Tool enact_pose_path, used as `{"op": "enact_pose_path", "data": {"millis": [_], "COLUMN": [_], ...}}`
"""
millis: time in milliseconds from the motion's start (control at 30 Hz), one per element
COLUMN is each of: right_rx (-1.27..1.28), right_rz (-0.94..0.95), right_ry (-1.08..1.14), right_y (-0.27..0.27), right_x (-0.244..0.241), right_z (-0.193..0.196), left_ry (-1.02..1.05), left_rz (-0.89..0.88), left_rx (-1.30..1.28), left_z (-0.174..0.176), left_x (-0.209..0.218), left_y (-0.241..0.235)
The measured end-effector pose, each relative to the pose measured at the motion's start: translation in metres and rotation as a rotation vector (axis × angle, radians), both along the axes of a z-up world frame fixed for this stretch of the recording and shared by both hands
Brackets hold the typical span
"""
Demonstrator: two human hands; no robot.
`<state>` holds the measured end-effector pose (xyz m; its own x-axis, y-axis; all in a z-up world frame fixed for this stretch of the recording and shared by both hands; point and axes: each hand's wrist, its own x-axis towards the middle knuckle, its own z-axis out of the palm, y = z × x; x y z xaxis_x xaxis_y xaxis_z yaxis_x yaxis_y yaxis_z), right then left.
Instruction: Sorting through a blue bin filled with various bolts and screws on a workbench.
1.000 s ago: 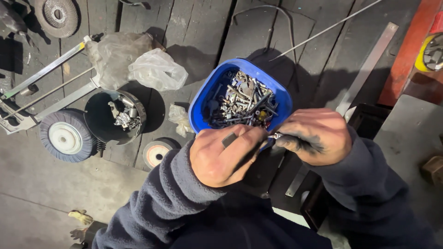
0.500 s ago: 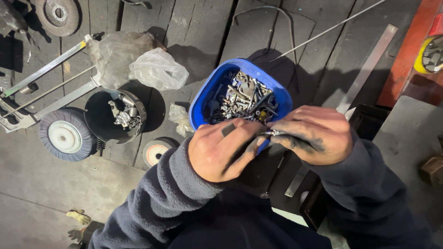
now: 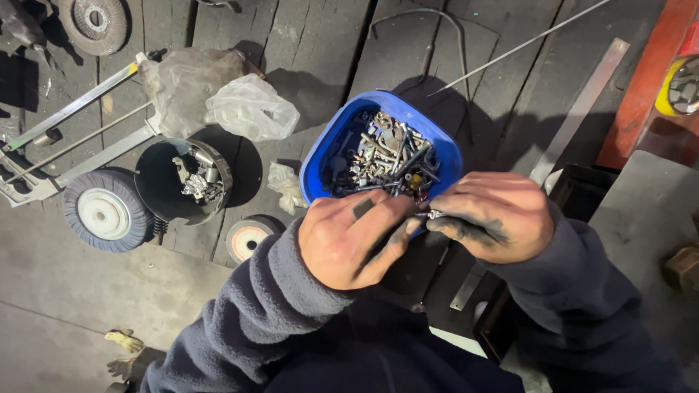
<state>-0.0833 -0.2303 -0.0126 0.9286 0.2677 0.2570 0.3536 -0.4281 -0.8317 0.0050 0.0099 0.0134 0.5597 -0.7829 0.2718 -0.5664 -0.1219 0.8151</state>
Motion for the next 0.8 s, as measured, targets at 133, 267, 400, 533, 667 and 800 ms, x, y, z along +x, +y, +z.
{"op": "enact_pose_path", "data": {"millis": [133,267,400,533,667,800], "right_rx": [0.004,-0.017,-0.166,-0.304,-0.319,-0.309], "right_rz": [0.004,0.161,0.1,0.03,0.06,0.193], "right_ry": [-0.023,0.029,0.29,0.478,0.579,0.66], "right_y": [0.005,0.01,0.007,0.004,-0.001,-0.014], "right_x": [0.004,0.008,0.015,0.01,0.01,0.003], "right_z": [0.001,-0.007,-0.011,-0.019,-0.026,-0.035], "left_ry": [0.07,0.657,0.705,0.496,0.325,0.258], "left_rz": [0.009,0.288,0.418,0.437,0.373,0.276], "left_rx": [0.029,0.209,0.294,0.378,0.457,0.533], "left_z": [-0.005,-0.035,-0.057,-0.069,-0.078,-0.084], "left_x": [-0.013,-0.049,-0.051,-0.045,-0.037,-0.024], "left_y": [0.004,0.026,0.049,0.051,0.044,0.034]}}
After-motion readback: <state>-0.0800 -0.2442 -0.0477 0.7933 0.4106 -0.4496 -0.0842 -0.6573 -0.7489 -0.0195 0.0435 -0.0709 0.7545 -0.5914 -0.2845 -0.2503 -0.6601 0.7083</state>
